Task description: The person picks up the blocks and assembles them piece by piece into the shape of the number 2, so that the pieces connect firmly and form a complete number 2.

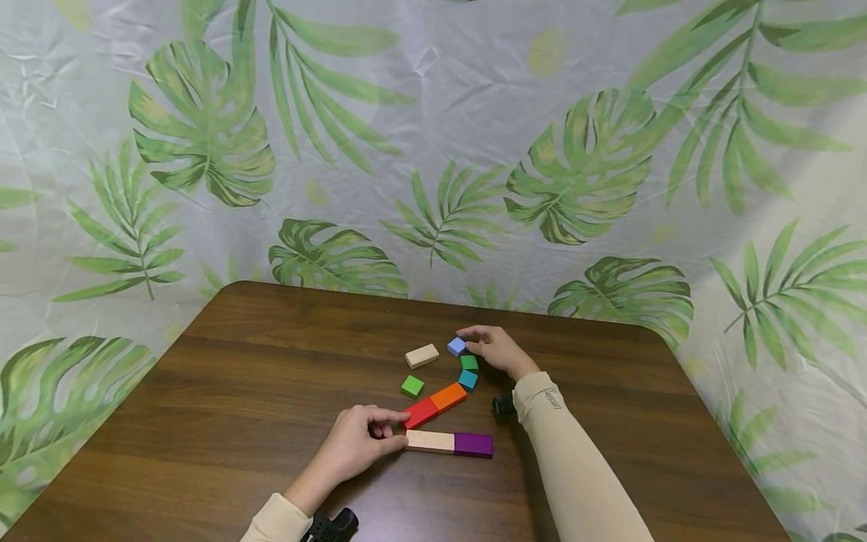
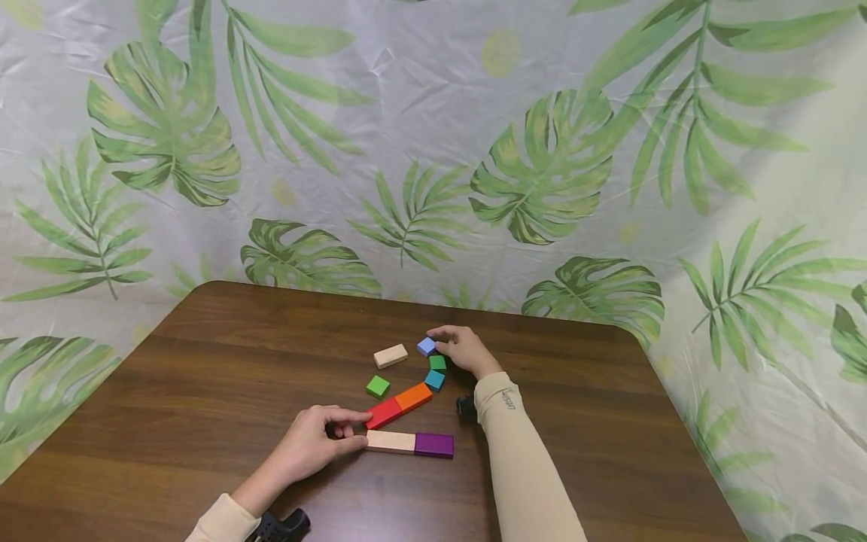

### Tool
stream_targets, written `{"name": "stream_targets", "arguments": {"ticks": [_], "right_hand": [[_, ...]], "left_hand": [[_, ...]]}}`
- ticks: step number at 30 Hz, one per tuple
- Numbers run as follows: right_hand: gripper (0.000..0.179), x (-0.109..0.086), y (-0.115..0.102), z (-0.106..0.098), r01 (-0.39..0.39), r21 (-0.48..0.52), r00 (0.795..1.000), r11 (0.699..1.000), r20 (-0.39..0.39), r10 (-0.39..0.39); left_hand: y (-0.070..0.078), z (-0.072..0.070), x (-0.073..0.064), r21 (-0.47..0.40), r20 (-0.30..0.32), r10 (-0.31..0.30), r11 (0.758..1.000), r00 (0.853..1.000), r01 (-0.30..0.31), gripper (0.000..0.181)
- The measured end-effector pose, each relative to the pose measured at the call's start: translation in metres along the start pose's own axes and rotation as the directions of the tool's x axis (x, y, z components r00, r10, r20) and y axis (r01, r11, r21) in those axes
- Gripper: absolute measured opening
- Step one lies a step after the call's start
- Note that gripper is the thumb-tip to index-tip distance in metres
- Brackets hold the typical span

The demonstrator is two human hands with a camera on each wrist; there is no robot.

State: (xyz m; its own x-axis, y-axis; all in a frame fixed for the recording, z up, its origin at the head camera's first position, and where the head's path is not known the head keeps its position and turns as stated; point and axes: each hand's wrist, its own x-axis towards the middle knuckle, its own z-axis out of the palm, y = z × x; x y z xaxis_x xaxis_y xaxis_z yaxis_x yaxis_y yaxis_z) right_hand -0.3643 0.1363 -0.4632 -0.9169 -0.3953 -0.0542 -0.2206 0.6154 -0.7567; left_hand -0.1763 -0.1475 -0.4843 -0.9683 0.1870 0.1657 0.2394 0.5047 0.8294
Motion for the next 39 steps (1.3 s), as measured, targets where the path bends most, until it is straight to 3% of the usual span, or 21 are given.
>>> {"name": "stream_targets", "arguments": {"ticks": [39], "right_hand": [[0.03, -0.0017, -0.0028, 0.0017, -0.002, 0.004, 1.0, 1.0, -0.015, 0.002]], "left_hand": [[-0.0007, 0.0004, 0.0004, 0.013, 0.0, 0.005, 1.0, 1.0, -0.005, 0.029]]}}
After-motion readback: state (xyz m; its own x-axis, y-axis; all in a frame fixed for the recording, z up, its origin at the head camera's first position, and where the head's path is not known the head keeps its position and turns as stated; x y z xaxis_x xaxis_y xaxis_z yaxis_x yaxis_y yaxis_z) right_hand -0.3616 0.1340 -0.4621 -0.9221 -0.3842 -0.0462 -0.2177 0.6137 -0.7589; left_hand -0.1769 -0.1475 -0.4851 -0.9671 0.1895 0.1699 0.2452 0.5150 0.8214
